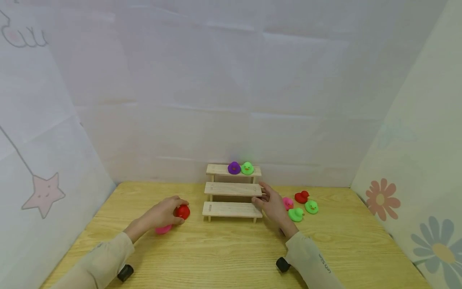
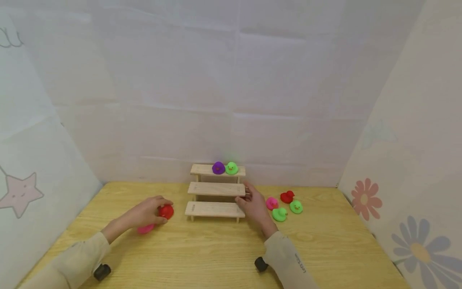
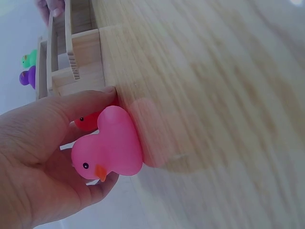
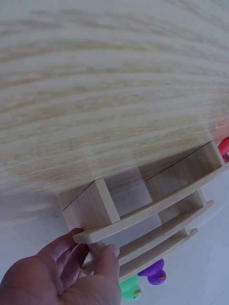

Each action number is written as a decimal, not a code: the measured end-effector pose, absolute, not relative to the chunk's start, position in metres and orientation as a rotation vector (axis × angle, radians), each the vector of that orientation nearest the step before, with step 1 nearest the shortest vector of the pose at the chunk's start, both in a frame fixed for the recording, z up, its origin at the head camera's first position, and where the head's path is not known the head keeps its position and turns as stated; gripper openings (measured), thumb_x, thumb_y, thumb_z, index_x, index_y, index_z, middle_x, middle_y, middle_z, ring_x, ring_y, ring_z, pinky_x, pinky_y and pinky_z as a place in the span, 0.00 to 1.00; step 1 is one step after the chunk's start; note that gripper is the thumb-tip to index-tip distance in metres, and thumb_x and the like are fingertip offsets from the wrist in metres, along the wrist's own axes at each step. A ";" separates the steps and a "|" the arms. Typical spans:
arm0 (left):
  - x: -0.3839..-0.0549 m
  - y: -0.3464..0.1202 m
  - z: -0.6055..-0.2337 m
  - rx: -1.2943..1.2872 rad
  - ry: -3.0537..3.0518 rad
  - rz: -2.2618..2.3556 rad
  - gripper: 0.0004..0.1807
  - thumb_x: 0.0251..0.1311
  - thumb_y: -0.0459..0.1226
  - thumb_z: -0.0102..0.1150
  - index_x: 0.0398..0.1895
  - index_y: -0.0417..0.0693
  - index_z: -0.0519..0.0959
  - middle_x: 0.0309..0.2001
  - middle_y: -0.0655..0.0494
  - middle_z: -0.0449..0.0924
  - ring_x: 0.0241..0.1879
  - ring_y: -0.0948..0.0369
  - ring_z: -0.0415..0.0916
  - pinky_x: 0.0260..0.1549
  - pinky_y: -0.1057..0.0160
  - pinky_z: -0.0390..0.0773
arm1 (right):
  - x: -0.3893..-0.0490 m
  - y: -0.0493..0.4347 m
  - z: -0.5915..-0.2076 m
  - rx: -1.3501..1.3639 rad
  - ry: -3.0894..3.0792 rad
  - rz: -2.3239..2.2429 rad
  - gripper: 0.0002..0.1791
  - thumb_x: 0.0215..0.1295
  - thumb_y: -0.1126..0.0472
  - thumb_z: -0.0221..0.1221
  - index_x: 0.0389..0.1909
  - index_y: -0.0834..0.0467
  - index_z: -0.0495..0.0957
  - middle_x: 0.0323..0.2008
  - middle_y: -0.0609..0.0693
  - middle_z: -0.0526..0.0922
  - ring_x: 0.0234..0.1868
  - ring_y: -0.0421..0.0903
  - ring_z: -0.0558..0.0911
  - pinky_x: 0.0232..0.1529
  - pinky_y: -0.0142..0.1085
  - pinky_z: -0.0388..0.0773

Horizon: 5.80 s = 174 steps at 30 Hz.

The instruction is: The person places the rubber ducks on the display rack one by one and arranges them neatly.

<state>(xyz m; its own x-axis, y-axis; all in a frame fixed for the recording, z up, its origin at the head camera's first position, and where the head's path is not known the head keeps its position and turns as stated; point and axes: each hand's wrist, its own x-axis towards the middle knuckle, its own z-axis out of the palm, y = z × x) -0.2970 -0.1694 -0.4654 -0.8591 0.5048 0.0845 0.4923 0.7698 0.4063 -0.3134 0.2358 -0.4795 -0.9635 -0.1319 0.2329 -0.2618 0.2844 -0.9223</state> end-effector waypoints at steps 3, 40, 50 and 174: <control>-0.298 -0.169 -0.466 0.824 2.938 0.652 0.31 0.53 0.37 0.78 0.60 0.37 0.79 0.51 0.45 0.78 0.45 0.51 0.77 0.41 0.52 0.81 | -0.314 0.236 -0.480 0.385 -2.417 1.777 0.41 0.66 0.67 0.67 0.76 0.65 0.60 0.63 0.65 0.75 0.59 0.59 0.79 0.56 0.44 0.77; -0.347 -0.109 -0.402 0.938 3.156 1.104 0.33 0.54 0.35 0.72 0.66 0.37 0.76 0.57 0.43 0.72 0.51 0.48 0.72 0.47 0.48 0.76 | -0.314 0.235 -0.480 0.394 -2.393 1.788 0.41 0.65 0.68 0.67 0.76 0.66 0.60 0.62 0.66 0.76 0.57 0.60 0.81 0.55 0.45 0.78; -0.366 -0.086 -0.400 0.955 3.151 1.132 0.33 0.52 0.36 0.73 0.64 0.38 0.78 0.55 0.43 0.72 0.51 0.47 0.72 0.48 0.48 0.76 | -0.316 0.236 -0.481 0.398 -2.388 1.810 0.41 0.65 0.68 0.68 0.76 0.65 0.60 0.63 0.67 0.75 0.58 0.60 0.80 0.56 0.45 0.78; -0.256 -0.223 -0.457 1.060 2.750 0.825 0.28 0.59 0.28 0.67 0.65 0.40 0.76 0.59 0.43 0.71 0.53 0.51 0.73 0.48 0.55 0.79 | -0.328 0.241 -0.481 0.419 -2.438 1.782 0.42 0.66 0.61 0.68 0.78 0.59 0.60 0.67 0.68 0.70 0.61 0.62 0.78 0.58 0.49 0.76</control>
<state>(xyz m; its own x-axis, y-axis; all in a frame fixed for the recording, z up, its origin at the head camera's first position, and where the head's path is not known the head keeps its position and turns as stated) -0.2564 -0.2233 -0.4572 -0.7570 0.6434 0.1139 0.5998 0.6150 0.5119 -0.3278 0.2408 -0.4813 -0.9579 -0.1653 0.2347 -0.2737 0.2801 -0.9201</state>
